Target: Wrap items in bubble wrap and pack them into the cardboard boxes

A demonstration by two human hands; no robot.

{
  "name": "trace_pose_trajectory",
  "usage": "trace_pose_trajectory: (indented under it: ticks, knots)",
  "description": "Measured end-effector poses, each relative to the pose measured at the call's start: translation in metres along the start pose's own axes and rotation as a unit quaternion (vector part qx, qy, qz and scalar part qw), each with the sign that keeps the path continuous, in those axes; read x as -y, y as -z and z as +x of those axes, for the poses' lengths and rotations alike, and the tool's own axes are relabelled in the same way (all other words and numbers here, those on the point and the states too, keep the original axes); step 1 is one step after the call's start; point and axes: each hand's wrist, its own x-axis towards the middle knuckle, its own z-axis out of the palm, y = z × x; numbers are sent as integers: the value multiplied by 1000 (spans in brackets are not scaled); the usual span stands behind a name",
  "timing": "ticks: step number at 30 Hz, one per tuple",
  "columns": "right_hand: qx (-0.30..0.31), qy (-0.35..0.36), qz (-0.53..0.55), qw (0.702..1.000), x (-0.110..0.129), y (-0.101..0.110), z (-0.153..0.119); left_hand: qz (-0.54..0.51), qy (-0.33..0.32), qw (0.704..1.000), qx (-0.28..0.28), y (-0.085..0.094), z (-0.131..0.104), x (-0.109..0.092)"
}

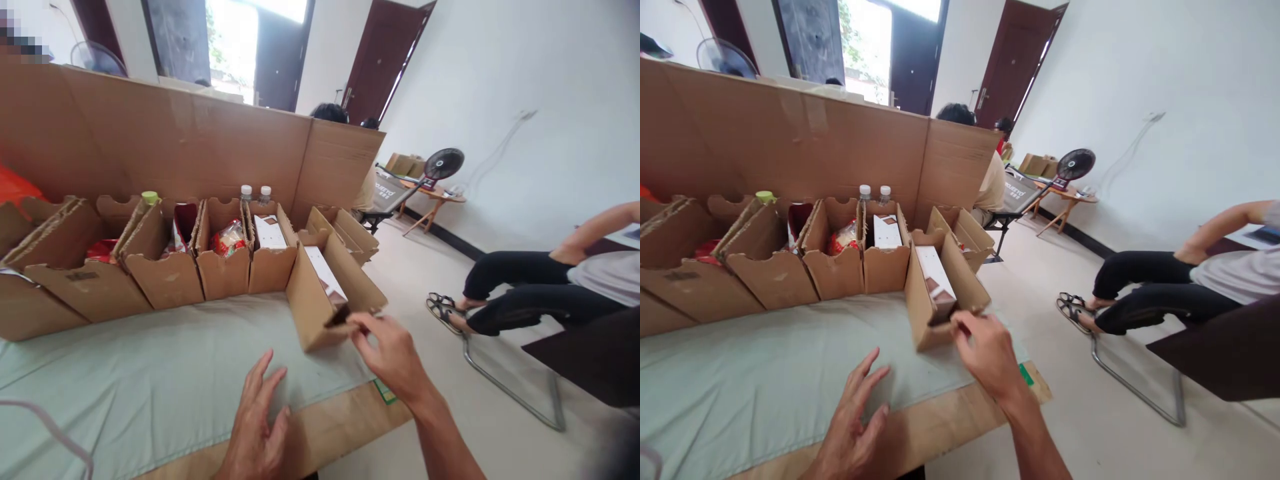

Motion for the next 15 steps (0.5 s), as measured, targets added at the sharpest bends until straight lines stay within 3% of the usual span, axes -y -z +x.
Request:
trace_pose_trajectory:
  ticks: [3, 5, 8, 11, 13, 15]
  knots:
    - [-38, -5, 66, 997, -24, 29, -85, -18, 43, 999, -3, 13, 14, -8]
    - [-93, -101, 103, 985, -45, 38, -136, -39, 72, 997, 6, 12, 29, -13]
    - [-142, -242, 177, 943, -67, 27, -186, -79, 92, 992, 40, -1, 49, -19]
    - [-69, -282, 192, 938, -70, 0, -188, -128, 94, 983, 87, -20, 56, -24]
    - [-23, -264, 199, 944, -64, -17, -163, -141, 98, 982, 75, -27, 50, -23]
    - [-5, -224, 235, 946, -58, -31, -123, -123, 105, 986, 27, -28, 43, -18]
